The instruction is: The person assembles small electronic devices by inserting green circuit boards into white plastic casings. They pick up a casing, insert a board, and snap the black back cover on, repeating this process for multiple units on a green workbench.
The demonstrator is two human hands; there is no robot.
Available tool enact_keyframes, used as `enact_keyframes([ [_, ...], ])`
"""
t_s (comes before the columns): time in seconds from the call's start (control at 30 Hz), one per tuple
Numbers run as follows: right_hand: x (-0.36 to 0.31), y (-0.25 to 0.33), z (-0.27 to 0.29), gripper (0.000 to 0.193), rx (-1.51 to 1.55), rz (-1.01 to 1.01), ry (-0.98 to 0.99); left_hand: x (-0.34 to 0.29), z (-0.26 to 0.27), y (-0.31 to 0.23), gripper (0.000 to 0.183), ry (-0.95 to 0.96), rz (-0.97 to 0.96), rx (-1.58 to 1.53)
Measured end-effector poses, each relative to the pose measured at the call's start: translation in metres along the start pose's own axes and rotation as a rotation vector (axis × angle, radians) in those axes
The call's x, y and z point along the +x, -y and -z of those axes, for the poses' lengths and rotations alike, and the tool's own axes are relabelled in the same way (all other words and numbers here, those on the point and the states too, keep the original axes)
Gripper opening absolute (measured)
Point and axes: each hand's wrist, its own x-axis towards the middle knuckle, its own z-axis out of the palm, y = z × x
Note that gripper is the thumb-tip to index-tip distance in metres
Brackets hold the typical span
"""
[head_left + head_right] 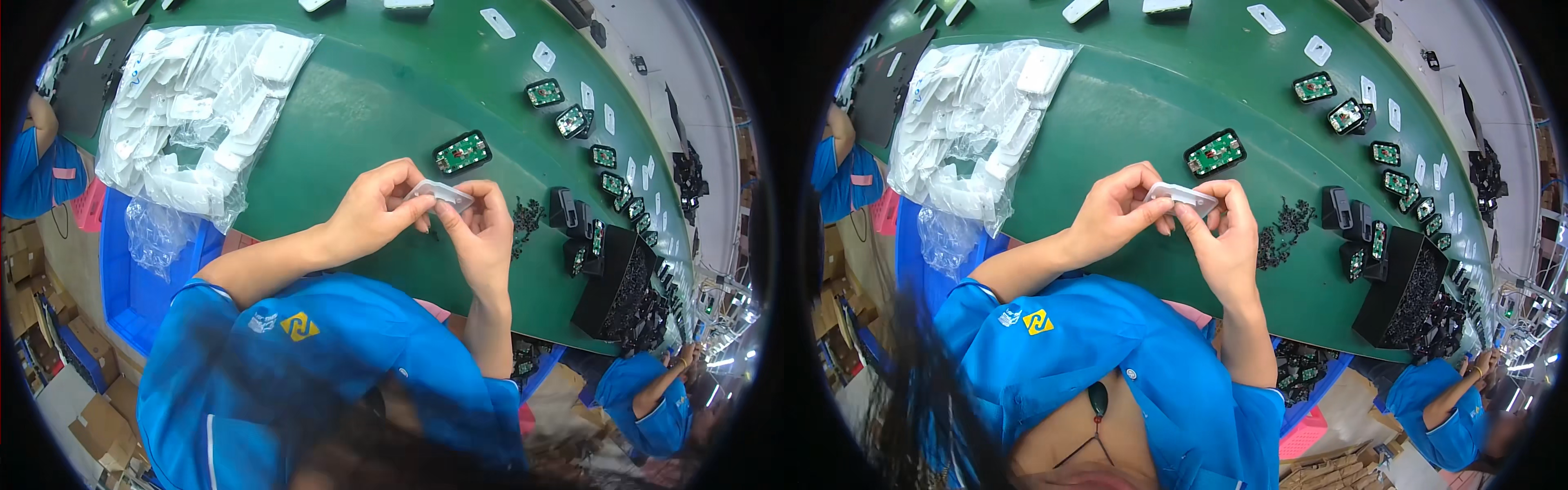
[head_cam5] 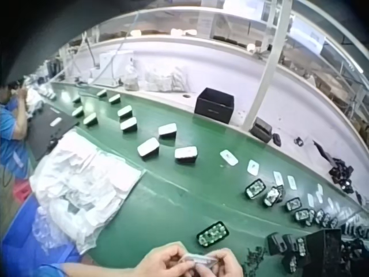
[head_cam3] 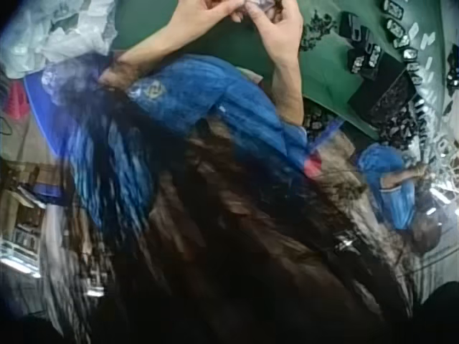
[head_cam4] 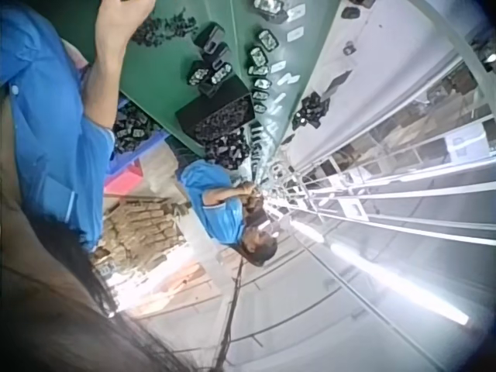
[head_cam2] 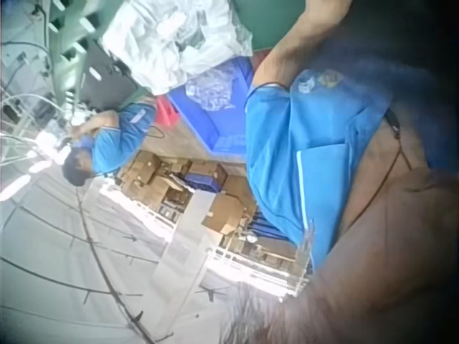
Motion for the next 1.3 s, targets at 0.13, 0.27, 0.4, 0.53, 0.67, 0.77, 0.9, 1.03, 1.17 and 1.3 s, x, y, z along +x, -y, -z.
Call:
enact_keyframes([
  [0.13, 0.004, 0.007, 0.001, 0.017, 0.03, -0.103, 0.061, -0.002, 0.006, 0.002, 0.012, 0.024, 0.091, 0.053],
  [0.27, 0.007, -0.001, -0.002, 0.02, 0.07, -0.013, 0.034, 0.0, 0.011, -0.009, 0.025, 0.054, 0.095, -0.083],
  [0.4, 0.013, -0.011, -0.013, 0.026, 0.265, -0.076, 0.05, 0.003, 0.022, -0.017, 0.023, -0.035, 0.141, -0.116],
  [0.53, 0.021, 0.002, -0.004, 0.036, -0.251, 0.195, -0.075, 0.019, 0.055, -0.011, 0.014, -0.109, 0.118, 0.193],
  [0.67, 0.053, 0.01, 0.027, 0.051, -0.932, 0.611, -0.148, 0.042, 0.068, -0.016, 0.008, -0.122, -0.121, 0.898],
  [0.77, 0.071, 0.002, 0.037, 0.054, -0.856, 0.173, 0.125, 0.057, 0.068, -0.011, 0.008, -0.044, -0.22, 1.22],
  [0.9, 0.072, 0.006, 0.035, 0.03, -0.599, -0.098, 0.135, 0.067, 0.056, -0.008, 0.01, 0.036, -0.186, 1.291],
  [1.03, 0.068, -0.016, 0.036, 0.02, -0.479, 0.409, -0.129, 0.068, 0.056, -0.008, 0.016, 0.092, -0.233, 1.347],
  [1.17, 0.057, -0.035, 0.038, 0.024, -0.844, 0.622, -0.21, 0.051, 0.059, -0.005, 0.028, 0.011, -0.323, 1.34],
  [1.3, 0.037, -0.026, 0.045, 0.036, -1.017, 0.596, -0.059, 0.026, 0.056, -0.003, 0.043, -0.136, -0.392, 1.316],
])
